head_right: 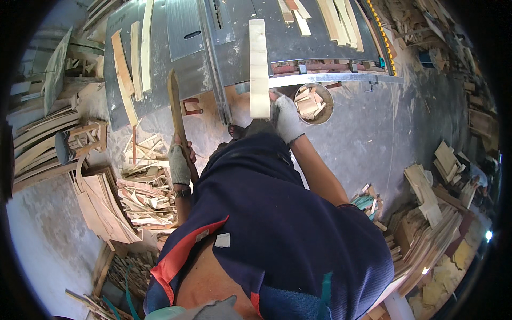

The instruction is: The person sits on the floor and sorts through a pile of wood pieces, selecting several planks. They then stand and use a table saw to cut the selected wood pieces into smaller sections, using a push stick to guide the wood through the blade.

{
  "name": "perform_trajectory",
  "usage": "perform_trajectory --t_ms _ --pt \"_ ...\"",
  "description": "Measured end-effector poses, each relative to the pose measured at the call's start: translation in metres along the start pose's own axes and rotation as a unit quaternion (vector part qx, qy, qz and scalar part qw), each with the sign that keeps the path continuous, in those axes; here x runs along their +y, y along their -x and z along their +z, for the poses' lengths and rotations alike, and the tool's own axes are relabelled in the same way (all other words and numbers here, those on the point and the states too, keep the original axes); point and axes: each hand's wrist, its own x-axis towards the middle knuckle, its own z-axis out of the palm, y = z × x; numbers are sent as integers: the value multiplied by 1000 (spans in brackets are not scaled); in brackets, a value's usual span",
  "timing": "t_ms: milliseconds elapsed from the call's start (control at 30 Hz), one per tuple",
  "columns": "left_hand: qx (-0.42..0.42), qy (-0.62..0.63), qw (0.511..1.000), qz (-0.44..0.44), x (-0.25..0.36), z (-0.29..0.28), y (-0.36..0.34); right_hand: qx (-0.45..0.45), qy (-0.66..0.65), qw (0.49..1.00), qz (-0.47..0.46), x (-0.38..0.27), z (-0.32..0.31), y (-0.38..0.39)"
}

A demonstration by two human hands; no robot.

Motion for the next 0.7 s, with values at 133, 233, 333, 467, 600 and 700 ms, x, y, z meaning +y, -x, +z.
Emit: perform_trajectory --t_ms 133,233,333,467,600,700 --pt "-13 1 1000 4 0 0 -1 -32 -75 996 21 -29 24 -2" --pt "-15 -1 1000 8 4 3 2 -123 -123 985 8 -48 41 -9" --pt "-17 -5 1000 14 6 2 2 -79 -117 990 2 -60 56 -12" --pt "-15 7 1000 15 4 -3 -1 -54 -124 991 11 -67 65 -16" --pt "-28 19 999 32 4 -6 -1 -48 -130 990 -18 -72 75 -16" --pt "-25 14 999 23 6 -8 -2 -62 -132 989 -19 -77 80 -16"
